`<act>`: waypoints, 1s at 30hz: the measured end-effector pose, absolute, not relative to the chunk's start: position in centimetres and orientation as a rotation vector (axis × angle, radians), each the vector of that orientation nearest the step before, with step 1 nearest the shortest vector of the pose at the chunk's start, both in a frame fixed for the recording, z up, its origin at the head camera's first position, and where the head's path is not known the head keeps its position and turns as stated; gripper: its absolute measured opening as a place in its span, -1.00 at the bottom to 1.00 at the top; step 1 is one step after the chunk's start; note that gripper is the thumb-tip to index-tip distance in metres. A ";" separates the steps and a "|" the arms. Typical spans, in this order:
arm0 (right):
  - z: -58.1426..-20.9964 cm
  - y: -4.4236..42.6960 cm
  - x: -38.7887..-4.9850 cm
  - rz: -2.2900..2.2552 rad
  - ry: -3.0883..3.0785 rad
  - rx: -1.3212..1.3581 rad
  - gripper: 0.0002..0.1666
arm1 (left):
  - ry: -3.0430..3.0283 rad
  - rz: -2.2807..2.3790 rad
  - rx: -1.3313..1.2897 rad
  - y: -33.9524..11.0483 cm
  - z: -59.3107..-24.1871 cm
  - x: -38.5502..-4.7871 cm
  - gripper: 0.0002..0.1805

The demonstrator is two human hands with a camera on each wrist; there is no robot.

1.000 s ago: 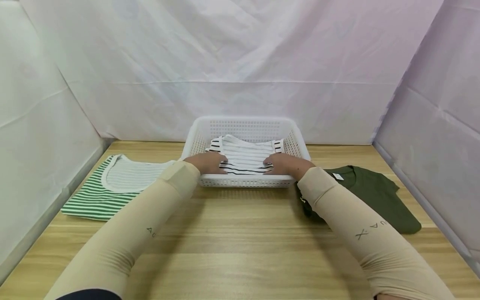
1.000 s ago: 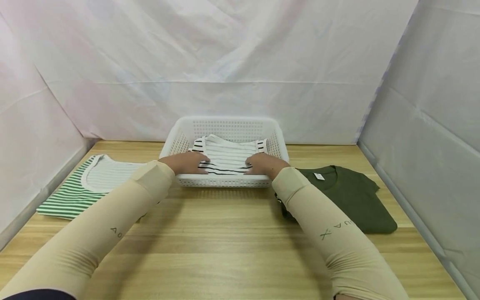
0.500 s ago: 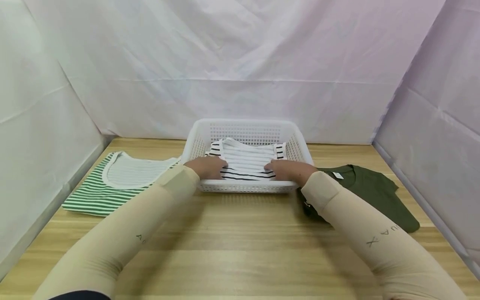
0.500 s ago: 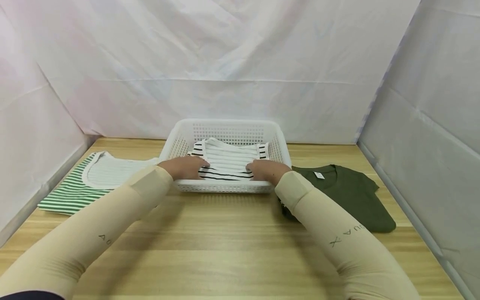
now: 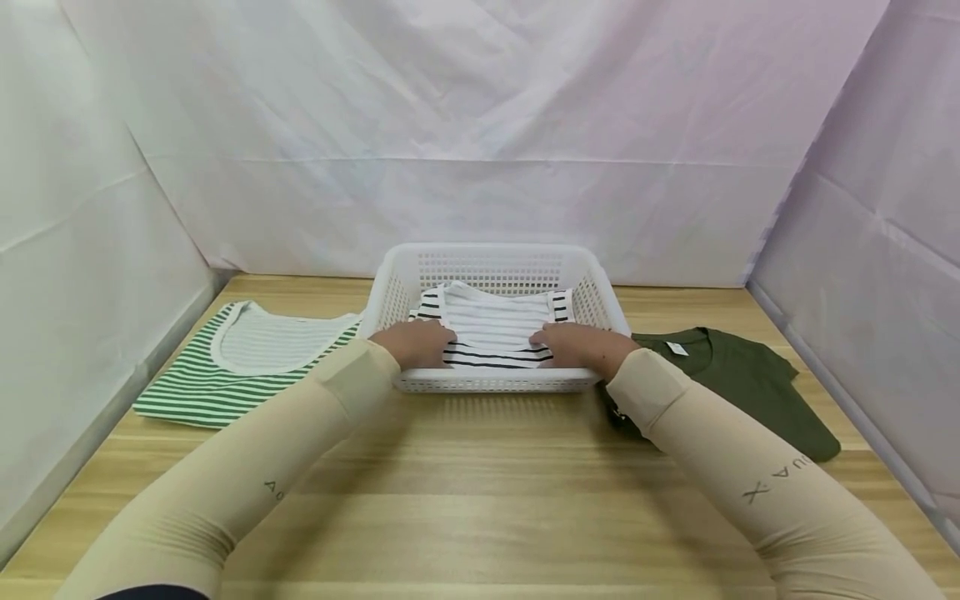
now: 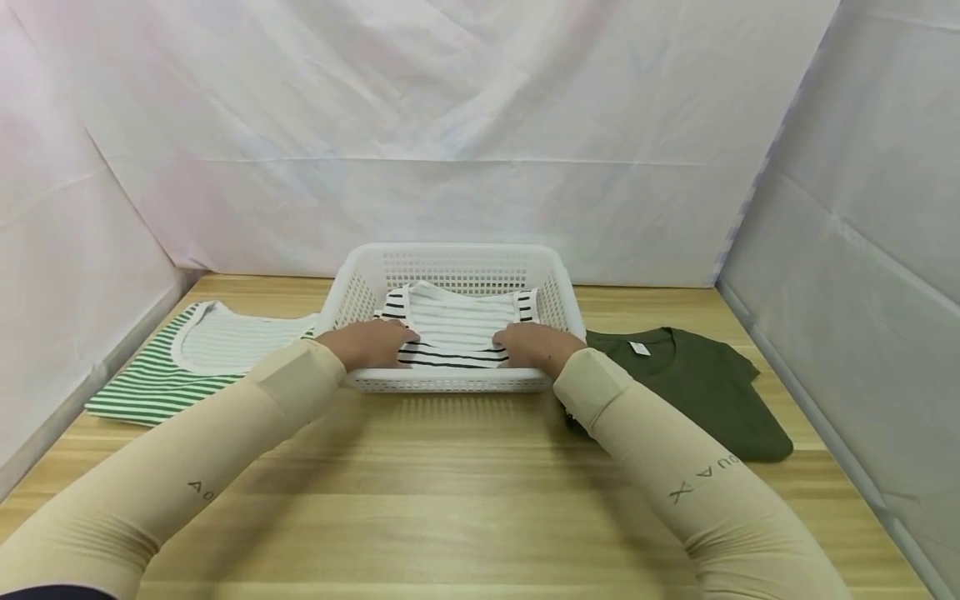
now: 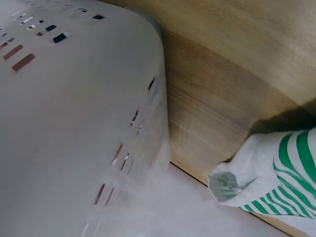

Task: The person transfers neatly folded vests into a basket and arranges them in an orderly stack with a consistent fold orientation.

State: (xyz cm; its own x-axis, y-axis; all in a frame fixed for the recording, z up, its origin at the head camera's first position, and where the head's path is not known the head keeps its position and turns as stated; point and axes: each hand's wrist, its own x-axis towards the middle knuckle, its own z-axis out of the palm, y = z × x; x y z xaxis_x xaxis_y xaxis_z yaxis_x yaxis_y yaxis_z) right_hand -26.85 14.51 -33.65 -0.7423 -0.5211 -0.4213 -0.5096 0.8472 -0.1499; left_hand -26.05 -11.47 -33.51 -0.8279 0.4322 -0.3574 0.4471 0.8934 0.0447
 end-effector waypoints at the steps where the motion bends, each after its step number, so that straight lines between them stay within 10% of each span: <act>1: -33.7 14.5 -26.8 -0.017 2.574 -0.766 -0.36 | 2.695 -0.057 0.651 -11.5 -33.6 -26.1 -0.65; 19: -33.9 14.3 -26.6 0.028 2.615 -0.778 -0.44 | 2.694 -0.052 0.701 -11.5 -33.4 -25.4 -0.72; 30: -29.2 16.5 -21.4 -1.097 3.191 -1.170 -0.80 | 2.780 0.069 0.738 -12.1 -32.4 -24.8 -0.59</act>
